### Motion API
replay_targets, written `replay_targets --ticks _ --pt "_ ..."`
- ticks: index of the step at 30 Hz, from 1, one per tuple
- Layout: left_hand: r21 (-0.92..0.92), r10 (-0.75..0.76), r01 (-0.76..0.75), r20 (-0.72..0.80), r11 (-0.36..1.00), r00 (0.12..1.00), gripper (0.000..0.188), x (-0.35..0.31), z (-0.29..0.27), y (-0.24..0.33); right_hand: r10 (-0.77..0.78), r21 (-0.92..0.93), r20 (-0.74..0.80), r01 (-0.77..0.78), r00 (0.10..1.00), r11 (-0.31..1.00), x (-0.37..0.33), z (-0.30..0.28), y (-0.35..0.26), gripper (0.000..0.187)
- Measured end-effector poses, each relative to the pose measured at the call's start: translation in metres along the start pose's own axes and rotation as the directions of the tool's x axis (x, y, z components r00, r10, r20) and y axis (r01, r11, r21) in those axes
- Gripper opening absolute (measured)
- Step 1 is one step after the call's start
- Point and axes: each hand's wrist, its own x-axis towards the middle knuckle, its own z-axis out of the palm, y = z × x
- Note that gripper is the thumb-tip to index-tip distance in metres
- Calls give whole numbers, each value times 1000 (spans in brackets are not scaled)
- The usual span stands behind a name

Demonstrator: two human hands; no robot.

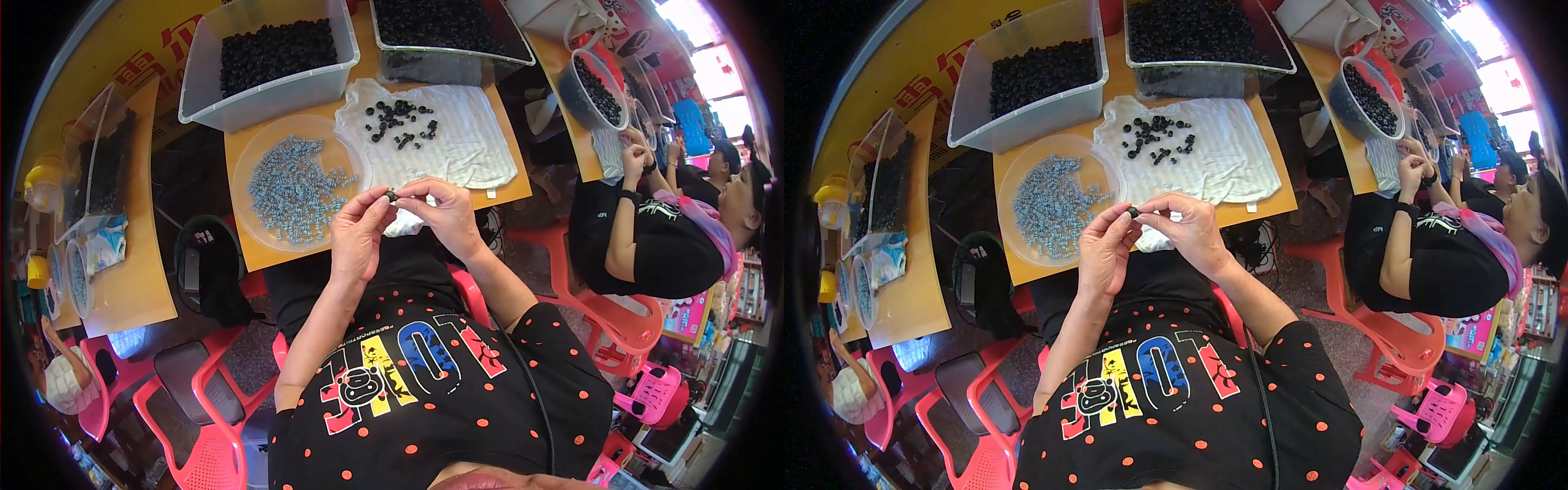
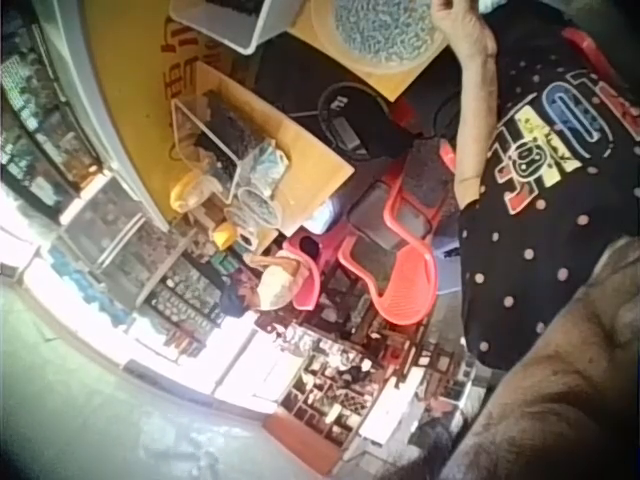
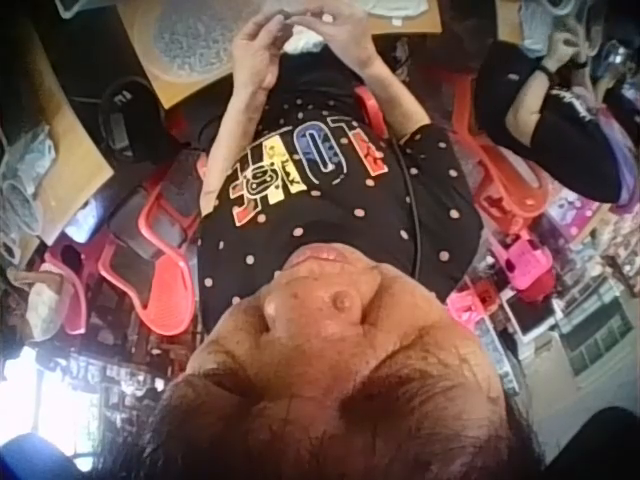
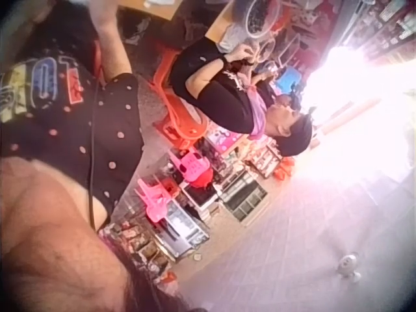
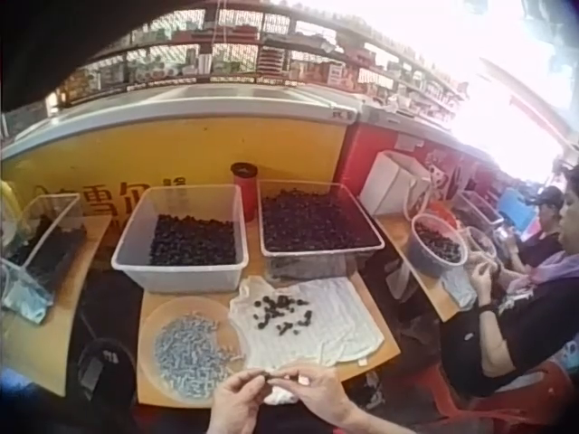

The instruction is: The person assembles small components by picking up plastic inserts and fitting them into black caps by hand, handling one piece at a time.

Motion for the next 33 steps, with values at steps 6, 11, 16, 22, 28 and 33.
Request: replay_targets --ticks 6,11,16,22,28,33 --pt "-34 -75 79 96 996 993 22 4 -9 4 -14 -60 106 21 994 998 2 -5 0 22" --pt "27 -163 161 176 987 971 38 1 -7 16 -163 -38 272 180 948 983 1 -7 10 32" --pt "22 -288 288 126 957 949 43 -2 -15 6 -215 -124 277 257 936 958 -13 -4 18 22" --pt "-15 -310 312 81 950 947 38 6 -21 4 -93 -31 278 106 956 994 -3 -8 25 28" --pt "319 111 -108 10 942 994 22 70 7 96 -162 -478 144 212 976 852 69 -18 59 22" --pt "373 445 -442 82 816 892 28 131 25 179 -376 -654 205 412 904 635 101 13 85 18"
